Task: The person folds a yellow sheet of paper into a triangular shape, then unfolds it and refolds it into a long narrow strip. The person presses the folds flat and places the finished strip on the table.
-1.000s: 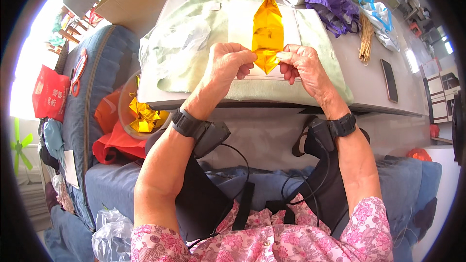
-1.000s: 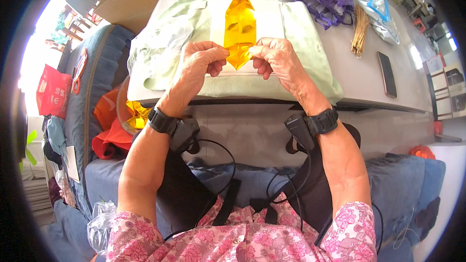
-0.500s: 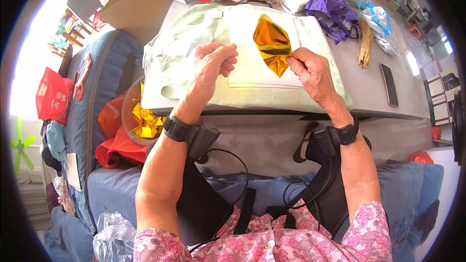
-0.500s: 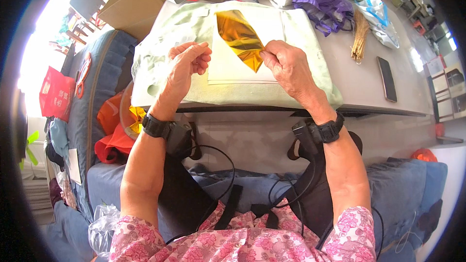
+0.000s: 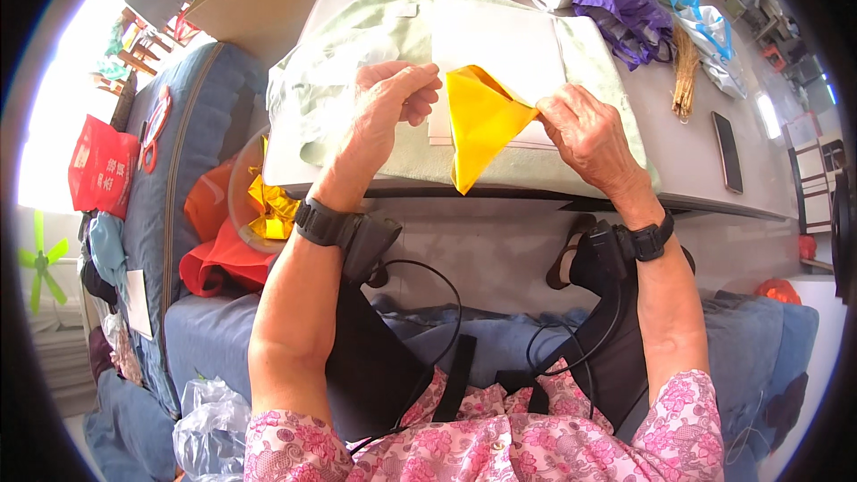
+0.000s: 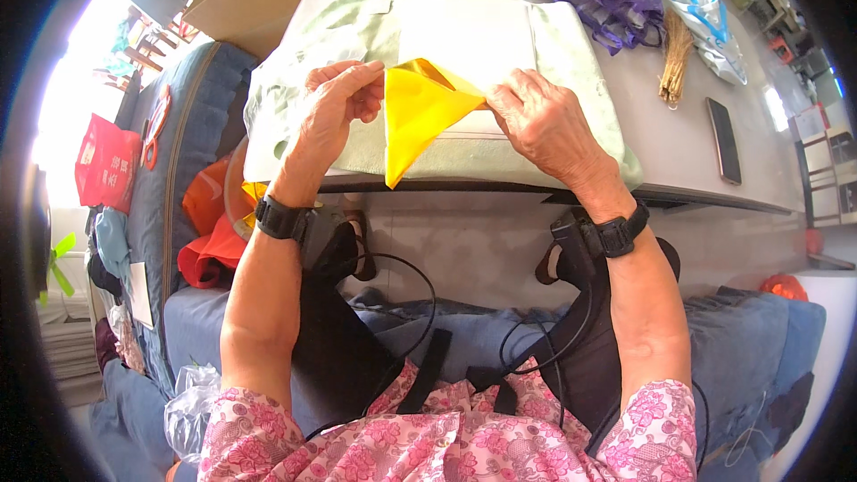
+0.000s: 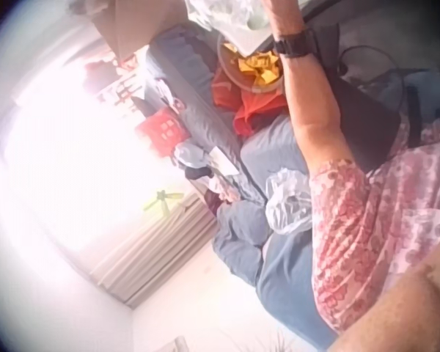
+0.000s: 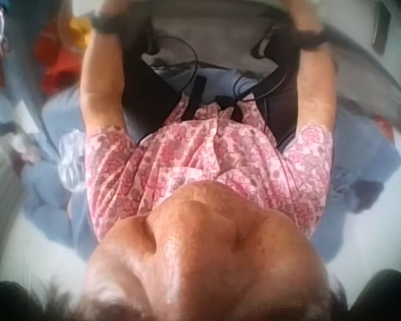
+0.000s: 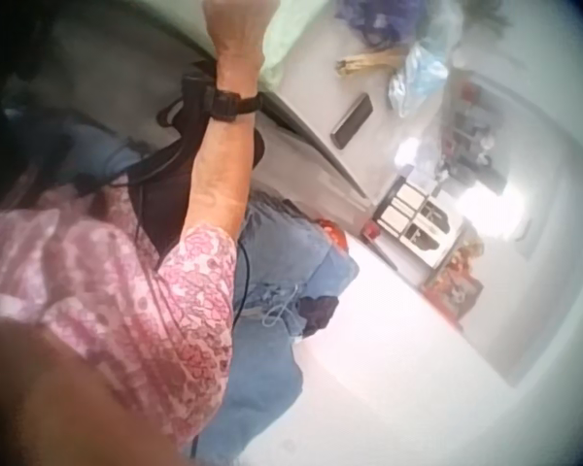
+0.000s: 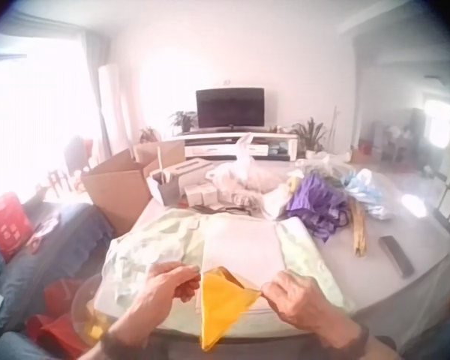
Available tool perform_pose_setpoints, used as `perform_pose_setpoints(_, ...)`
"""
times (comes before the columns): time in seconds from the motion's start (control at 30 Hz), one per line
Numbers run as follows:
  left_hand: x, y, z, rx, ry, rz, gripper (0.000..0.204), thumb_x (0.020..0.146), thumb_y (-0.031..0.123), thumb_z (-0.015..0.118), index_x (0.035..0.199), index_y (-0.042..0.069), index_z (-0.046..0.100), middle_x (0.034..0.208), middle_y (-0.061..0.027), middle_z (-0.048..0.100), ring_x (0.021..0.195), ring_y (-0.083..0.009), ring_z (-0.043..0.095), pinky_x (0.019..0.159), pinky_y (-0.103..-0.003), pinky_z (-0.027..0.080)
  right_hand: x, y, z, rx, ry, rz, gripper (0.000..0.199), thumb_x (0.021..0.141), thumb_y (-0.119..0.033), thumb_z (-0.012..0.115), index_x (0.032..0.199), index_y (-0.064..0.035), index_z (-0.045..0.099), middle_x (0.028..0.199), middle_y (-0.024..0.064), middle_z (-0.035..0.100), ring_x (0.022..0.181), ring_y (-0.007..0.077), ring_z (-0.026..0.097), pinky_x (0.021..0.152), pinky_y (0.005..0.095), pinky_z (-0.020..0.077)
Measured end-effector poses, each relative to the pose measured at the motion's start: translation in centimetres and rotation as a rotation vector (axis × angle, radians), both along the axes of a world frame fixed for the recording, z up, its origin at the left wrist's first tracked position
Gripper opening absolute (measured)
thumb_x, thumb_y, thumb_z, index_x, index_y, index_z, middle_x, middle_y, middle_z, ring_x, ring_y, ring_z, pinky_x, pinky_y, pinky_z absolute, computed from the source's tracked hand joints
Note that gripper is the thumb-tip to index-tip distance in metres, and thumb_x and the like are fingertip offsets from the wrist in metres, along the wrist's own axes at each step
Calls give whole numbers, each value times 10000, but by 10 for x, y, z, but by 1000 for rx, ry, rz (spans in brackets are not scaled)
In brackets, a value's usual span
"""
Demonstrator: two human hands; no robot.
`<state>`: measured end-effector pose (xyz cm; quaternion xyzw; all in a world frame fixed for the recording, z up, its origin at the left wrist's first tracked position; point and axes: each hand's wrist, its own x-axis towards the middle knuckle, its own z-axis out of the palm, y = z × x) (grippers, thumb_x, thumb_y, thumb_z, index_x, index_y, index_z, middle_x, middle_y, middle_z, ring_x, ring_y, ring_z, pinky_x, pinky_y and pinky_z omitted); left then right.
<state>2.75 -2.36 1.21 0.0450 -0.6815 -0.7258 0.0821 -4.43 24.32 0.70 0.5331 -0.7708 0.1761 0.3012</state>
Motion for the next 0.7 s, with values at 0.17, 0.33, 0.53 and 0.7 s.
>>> perform_pose_setpoints(0.17,-1,0,-1,-10,-7,7,249,907,258,682,856,18,726,722,-46,678,596,-83,587,543,-217,460,-1,0,-4,9,-50,15,124,843,-80,668,910,-38,573,806,93,570,758,266,623,599,362,527)
perform_pose_setpoints(0.33,3,3,4,-66,40,110,228,909,237,681,905,13,722,759,-43,686,644,-77,596,594,-216,470,-5,2,-1,27,-101,-102,122,843,-70,658,944,-37,598,827,105,586,780,280,632,634,375,532)
perform_pose_setpoints(0.53,6,14,12,-274,214,304,191,852,164,718,909,-15,684,783,-21,639,688,-90,567,610,-253,460,-9,3,0,102,-72,-299,136,856,-62,595,987,-36,621,859,109,609,821,266,647,654,372,540)
perform_pose_setpoints(0.7,16,35,19,-679,452,251,218,785,118,778,931,1,666,864,-63,604,707,-149,582,623,-288,477,-15,-3,1,153,-34,-366,173,861,-92,577,1016,-31,626,900,125,619,839,265,657,653,364,540)
